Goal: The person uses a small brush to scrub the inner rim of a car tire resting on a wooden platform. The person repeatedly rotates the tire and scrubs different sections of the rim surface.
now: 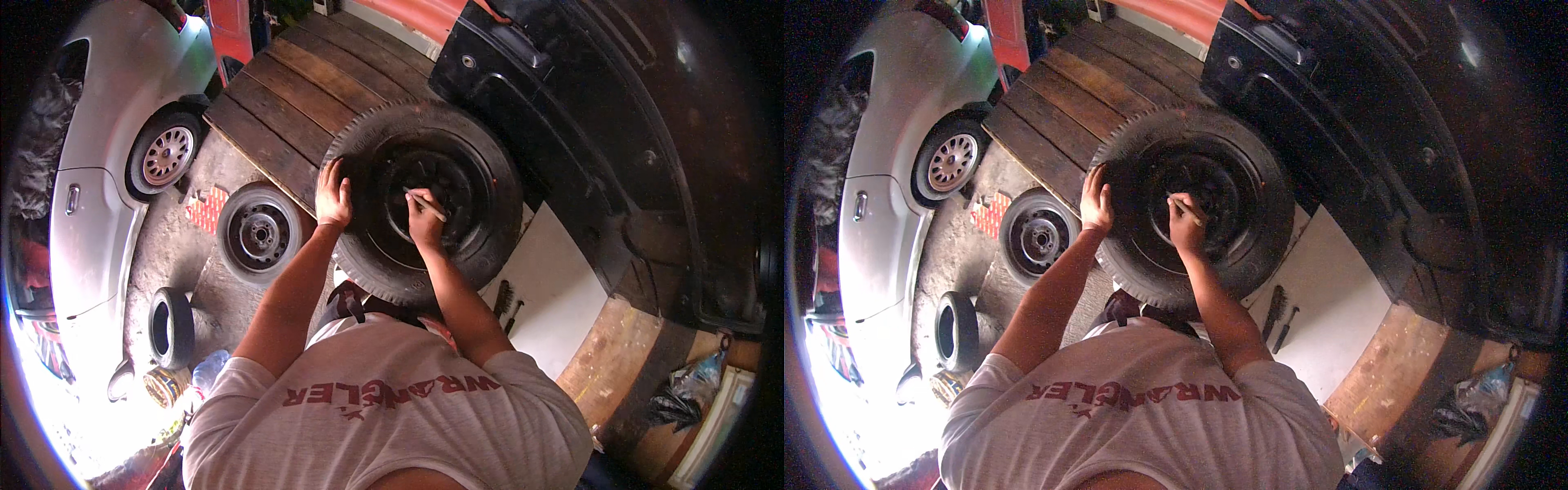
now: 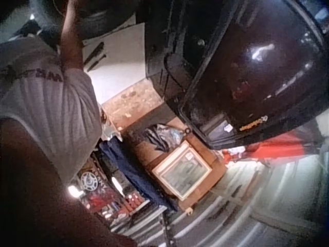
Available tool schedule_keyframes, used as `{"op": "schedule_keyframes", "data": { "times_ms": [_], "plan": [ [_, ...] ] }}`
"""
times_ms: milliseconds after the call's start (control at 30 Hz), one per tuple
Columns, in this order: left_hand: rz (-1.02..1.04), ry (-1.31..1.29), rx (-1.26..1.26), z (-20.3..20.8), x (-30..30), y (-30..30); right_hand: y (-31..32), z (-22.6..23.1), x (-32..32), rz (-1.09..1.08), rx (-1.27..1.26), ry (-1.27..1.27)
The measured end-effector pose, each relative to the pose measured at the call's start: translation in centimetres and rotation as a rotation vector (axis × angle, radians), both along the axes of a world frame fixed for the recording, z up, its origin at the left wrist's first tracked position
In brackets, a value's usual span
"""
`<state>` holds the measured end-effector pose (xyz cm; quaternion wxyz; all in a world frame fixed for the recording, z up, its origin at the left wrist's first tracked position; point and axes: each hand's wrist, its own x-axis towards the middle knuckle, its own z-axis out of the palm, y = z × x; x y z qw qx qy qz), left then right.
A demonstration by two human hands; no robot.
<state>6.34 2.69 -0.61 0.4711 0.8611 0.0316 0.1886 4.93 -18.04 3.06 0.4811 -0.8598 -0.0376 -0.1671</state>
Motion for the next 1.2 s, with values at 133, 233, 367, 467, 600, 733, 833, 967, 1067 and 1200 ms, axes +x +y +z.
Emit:
{"op": "schedule_keyframes", "data": {
  "times_ms": [133,233,367,467,600,733,833,967,1067,1200],
  "plan": [
    [-0.007,-0.028,0.011,-0.3,1.2,0.4,0.5,0.2,-0.4,0.238,-0.2,-0.04],
    [-0.008,-0.027,0.008,-0.3,1.1,0.2,0.5,0.2,-1.6,0.293,-0.145,0.067],
    [0.005,-0.005,0.012,-0.3,1.0,0.4,-0.1,0.5,-0.1,0.104,-0.022,0.103],
    [0.001,0.0,0.016,-0.3,1.1,0.2,-0.9,-0.3,-0.3,0.213,-0.212,0.014],
    [0.003,0.002,0.03,-0.6,1.1,0.3,-1.4,0.4,-1.2,0.34,-0.282,0.033],
    [-0.006,0.006,0.035,-0.3,1.1,0.2,-1.9,0.9,-1.1,0.259,-0.117,0.045],
    [-0.005,0.019,0.043,-0.5,1.0,0.1,-1.6,0.7,-0.6,0.172,-0.085,0.083],
    [-0.023,0.02,0.06,-0.5,1.2,0.3,-1.1,1.3,-2.6,0.316,-0.165,0.119],
    [-0.023,0.028,0.076,-0.6,1.2,0.3,-1.2,2.0,-2.4,0.275,-0.111,0.055],
    [-0.049,0.005,0.066,-0.5,1.3,0.3,-0.9,2.4,-0.7,0.105,-0.081,0.145]
  ]
}}
